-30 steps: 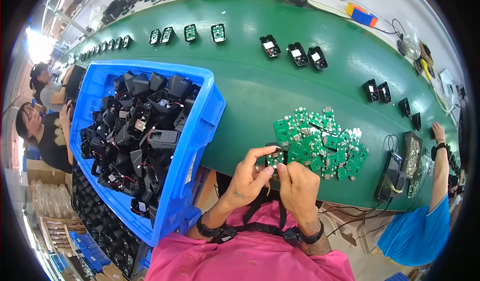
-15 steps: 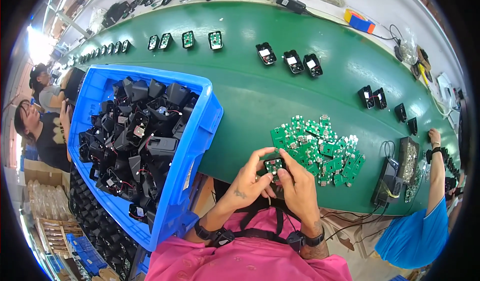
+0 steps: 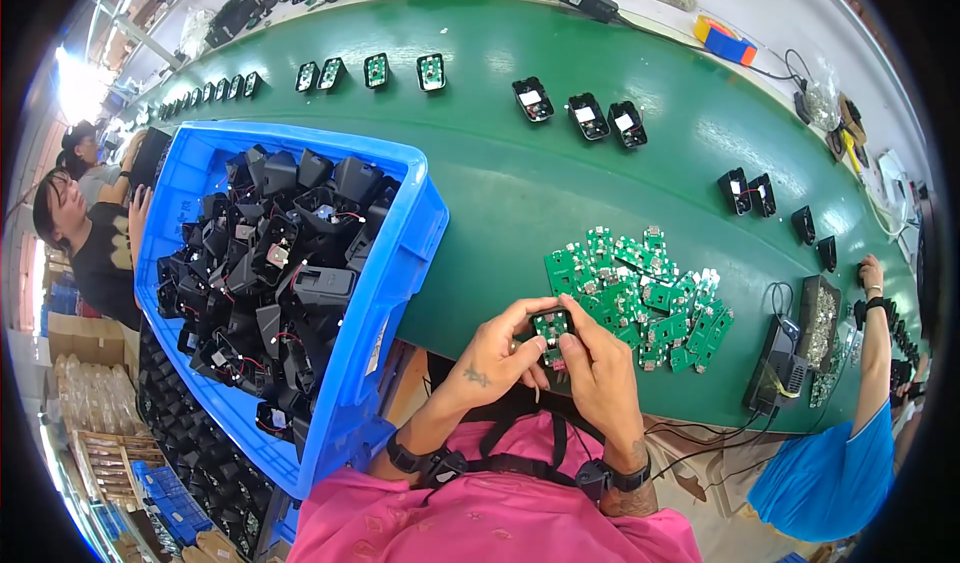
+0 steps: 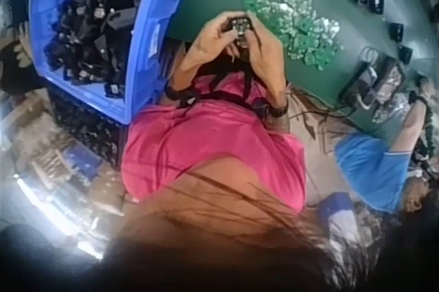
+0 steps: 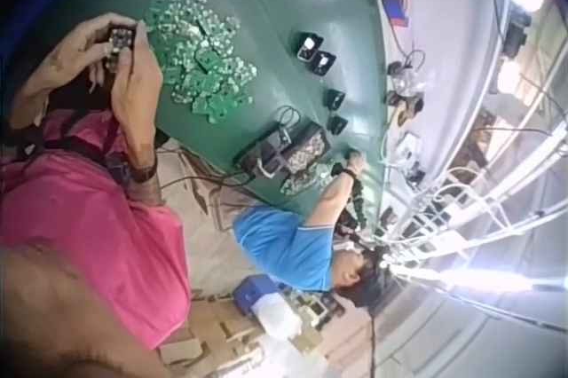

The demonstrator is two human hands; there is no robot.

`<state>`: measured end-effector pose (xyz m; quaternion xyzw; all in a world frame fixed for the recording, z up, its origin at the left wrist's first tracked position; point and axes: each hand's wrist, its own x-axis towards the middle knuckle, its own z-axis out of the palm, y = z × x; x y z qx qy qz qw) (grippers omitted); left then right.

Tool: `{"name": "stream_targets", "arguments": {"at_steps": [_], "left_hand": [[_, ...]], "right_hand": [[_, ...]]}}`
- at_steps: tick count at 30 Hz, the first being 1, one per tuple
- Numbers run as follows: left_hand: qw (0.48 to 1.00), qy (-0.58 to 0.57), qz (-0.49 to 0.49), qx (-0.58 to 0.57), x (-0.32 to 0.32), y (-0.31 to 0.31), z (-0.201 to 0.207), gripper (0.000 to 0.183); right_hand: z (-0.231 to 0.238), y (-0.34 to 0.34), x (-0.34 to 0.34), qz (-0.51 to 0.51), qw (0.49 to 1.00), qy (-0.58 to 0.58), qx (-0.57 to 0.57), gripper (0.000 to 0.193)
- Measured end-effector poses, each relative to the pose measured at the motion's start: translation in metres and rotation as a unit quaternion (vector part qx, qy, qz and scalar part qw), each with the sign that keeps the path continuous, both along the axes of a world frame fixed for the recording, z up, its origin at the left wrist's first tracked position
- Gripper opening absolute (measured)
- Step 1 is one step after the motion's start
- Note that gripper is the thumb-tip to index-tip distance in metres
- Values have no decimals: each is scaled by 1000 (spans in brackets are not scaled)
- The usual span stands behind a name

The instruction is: The person picks up a black plastic housing and a green circuit board by hand, fits the board into the housing, and presses them together. They then place the assembled unit onto the green conveyor belt and repeat the process with another housing and circuit board.

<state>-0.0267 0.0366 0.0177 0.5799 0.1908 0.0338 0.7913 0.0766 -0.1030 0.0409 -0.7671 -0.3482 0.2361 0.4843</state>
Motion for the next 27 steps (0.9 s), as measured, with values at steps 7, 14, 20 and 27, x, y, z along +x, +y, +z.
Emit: {"name": "stream_targets", "arguments": {"at_steps": [7, 14, 20, 27], "left_hand": [[999, 10, 26, 43, 3, -1, 2, 43], [972, -9, 43, 232, 3, -5, 13, 45], [995, -17, 55, 83, 1, -2, 5, 40], [998, 12, 44, -37, 15, 24, -7, 28]], "right_hand": [[-1, 10, -3, -26, 999, -1, -20, 40], [-17, 18, -16, -92, 995, 7, 34, 37], [-10, 17, -17, -86, 995, 36, 36, 42], [29, 4, 23, 120, 990, 50, -49, 91]]}}
